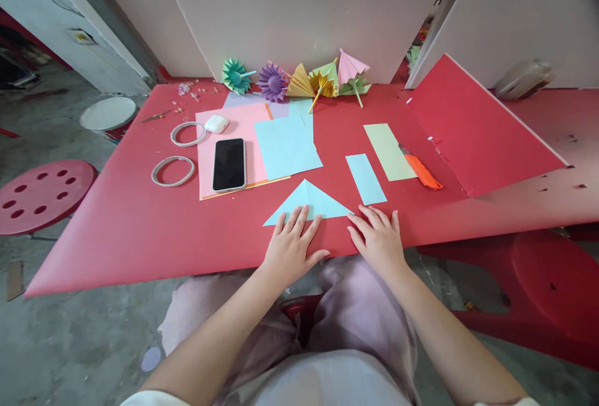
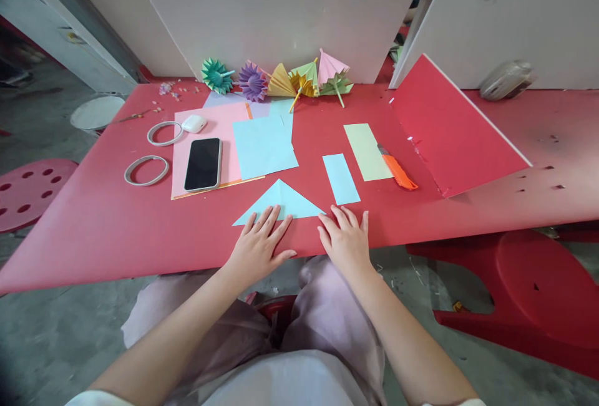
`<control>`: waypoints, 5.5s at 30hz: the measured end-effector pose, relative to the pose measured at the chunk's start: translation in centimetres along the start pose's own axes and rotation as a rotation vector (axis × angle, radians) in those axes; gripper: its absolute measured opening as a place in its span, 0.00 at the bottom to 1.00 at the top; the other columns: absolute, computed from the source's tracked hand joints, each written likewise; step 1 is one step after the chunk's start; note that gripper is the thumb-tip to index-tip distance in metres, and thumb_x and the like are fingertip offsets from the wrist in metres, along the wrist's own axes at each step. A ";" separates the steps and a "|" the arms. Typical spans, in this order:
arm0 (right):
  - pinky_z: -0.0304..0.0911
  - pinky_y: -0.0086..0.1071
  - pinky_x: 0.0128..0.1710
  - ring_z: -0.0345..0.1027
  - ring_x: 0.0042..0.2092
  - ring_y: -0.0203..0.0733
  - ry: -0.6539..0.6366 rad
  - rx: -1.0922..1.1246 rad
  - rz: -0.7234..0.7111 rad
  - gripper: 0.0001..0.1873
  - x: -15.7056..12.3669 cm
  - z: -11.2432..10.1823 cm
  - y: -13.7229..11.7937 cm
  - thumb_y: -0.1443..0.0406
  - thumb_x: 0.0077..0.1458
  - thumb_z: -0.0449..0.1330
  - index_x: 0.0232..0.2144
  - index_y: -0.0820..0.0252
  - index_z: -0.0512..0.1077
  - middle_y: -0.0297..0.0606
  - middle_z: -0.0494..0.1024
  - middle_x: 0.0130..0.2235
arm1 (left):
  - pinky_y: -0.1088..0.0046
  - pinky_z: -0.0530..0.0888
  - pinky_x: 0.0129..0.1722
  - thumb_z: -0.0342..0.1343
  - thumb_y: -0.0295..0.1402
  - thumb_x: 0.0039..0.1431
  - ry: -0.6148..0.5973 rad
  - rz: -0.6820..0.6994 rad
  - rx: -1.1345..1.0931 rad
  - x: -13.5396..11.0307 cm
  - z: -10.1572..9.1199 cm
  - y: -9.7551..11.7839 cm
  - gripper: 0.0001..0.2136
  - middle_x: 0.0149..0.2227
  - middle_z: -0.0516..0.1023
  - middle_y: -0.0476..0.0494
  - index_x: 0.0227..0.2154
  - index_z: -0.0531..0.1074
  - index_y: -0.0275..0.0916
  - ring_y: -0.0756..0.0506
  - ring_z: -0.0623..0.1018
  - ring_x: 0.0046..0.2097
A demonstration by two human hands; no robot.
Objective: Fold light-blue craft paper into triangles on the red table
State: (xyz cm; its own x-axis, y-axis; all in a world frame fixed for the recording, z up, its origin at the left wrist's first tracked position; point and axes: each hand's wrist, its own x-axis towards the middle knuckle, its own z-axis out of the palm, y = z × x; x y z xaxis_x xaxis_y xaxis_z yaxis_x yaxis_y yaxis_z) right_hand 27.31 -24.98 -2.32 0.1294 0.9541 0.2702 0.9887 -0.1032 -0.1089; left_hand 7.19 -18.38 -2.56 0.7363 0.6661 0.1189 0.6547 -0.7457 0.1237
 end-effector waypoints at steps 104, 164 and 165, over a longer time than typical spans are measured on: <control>0.65 0.31 0.27 0.66 0.26 0.34 -0.207 0.777 0.374 0.09 9.9 2.9 -1.4 0.62 0.49 0.55 0.34 0.55 0.71 0.33 0.72 0.31 | 0.59 0.53 0.60 0.44 0.42 0.61 -0.055 0.117 -0.155 1.5 -0.7 -3.9 0.22 0.62 0.54 0.36 0.55 0.60 0.36 0.41 0.54 0.62; 0.66 0.40 0.41 0.69 0.34 0.39 0.203 0.735 -0.110 0.05 3.5 -5.9 -5.8 0.68 0.51 0.59 0.29 0.52 0.73 0.32 0.75 0.28 | 0.80 0.75 0.33 0.56 0.30 0.56 0.484 -0.036 -0.792 0.7 -8.5 -1.7 0.04 0.31 0.80 0.51 0.33 0.75 0.41 0.52 0.78 0.31; 0.66 0.39 0.40 0.68 0.34 0.40 0.211 0.721 -0.113 0.05 3.5 -6.0 -5.8 0.68 0.50 0.60 0.29 0.51 0.73 0.32 0.75 0.29 | 0.80 0.75 0.34 0.56 0.29 0.55 0.499 0.003 -0.784 0.8 -8.4 -1.8 0.04 0.31 0.80 0.51 0.33 0.75 0.41 0.52 0.78 0.32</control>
State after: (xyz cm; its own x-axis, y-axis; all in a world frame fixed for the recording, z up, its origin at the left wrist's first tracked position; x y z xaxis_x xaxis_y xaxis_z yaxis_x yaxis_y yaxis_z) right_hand 22.53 -22.69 4.97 0.1140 0.8664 0.4862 0.7115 0.2704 -0.6486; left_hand 5.14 -16.43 5.62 0.4599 0.7286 0.5076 0.2166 -0.6464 0.7316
